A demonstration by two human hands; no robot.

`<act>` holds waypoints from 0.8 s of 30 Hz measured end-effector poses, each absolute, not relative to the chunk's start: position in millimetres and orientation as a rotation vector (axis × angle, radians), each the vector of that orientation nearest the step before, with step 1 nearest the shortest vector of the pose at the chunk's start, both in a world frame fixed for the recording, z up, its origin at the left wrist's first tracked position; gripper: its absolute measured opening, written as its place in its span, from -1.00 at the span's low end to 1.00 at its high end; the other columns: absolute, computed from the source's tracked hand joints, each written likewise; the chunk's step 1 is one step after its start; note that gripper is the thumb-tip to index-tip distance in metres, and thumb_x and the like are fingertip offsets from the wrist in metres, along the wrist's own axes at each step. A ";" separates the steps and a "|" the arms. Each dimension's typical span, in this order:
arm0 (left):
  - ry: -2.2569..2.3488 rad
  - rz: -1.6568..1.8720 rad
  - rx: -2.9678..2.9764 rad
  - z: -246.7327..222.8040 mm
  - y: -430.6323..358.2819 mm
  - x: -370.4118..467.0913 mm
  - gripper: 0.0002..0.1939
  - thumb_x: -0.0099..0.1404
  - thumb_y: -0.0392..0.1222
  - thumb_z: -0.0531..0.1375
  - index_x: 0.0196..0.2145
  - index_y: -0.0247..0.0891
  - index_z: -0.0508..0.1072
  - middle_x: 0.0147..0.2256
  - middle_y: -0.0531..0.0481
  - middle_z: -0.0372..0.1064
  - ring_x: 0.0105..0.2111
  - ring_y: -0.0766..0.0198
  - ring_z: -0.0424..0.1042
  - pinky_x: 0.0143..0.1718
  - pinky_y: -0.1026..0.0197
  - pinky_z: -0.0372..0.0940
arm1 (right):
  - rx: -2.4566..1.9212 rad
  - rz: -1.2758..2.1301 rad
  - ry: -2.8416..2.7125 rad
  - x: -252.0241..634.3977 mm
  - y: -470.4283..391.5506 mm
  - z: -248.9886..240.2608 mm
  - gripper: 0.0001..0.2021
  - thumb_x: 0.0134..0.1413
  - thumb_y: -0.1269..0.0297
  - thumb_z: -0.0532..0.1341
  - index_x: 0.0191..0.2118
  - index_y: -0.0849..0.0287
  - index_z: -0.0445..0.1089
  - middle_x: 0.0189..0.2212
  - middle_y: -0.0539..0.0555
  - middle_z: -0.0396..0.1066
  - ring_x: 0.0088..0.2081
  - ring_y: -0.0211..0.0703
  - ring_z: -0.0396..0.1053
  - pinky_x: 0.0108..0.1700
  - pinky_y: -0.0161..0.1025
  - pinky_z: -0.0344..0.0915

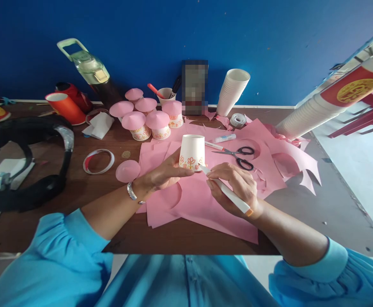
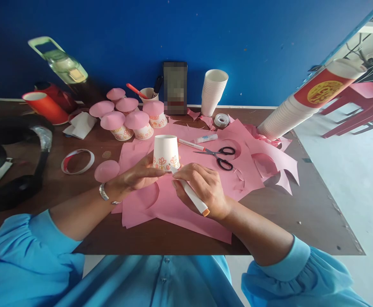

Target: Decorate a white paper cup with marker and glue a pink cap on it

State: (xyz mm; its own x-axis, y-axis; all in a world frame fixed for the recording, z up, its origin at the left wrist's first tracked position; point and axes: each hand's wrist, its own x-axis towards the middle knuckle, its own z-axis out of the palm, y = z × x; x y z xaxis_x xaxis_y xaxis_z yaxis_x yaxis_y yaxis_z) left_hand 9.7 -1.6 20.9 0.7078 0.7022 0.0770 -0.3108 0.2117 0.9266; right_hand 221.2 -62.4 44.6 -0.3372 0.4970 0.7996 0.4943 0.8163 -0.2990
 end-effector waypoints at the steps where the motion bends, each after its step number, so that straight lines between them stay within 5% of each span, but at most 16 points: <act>1: 0.401 0.730 1.157 20.7 -1.6 9.5 -0.71 0.19 0.08 0.50 -0.26 -0.12 0.63 -0.06 -0.06 0.52 0.00 0.06 0.51 0.10 -0.03 0.40 | -0.739 0.006 -1.990 221.2 -62.4 44.4 -0.75 0.25 0.59 0.26 -0.06 0.13 0.37 -0.35 0.03 0.54 -0.37 -0.20 0.56 -0.34 -0.28 0.53; 10: 0.384 0.737 1.147 18.7 -0.6 9.7 -0.60 0.15 0.13 0.52 -0.17 -0.13 0.63 -0.04 -0.07 0.54 0.02 0.04 0.51 0.09 0.01 0.42 | -0.770 -0.009 -1.996 221.2 -62.7 43.6 -0.77 0.28 0.56 0.26 -0.05 0.11 0.37 -0.36 0.00 0.55 -0.38 -0.21 0.56 -0.33 -0.29 0.53; 24: 0.362 0.732 1.159 18.5 -1.4 6.9 -0.73 0.22 0.10 0.49 -0.28 -0.10 0.64 -0.01 -0.03 0.56 0.12 0.00 0.53 0.19 -0.08 0.45 | -0.735 -0.001 -1.983 222.6 -63.4 45.9 -0.78 0.26 0.55 0.24 -0.08 0.10 0.38 -0.38 0.00 0.52 -0.39 -0.20 0.55 -0.35 -0.28 0.54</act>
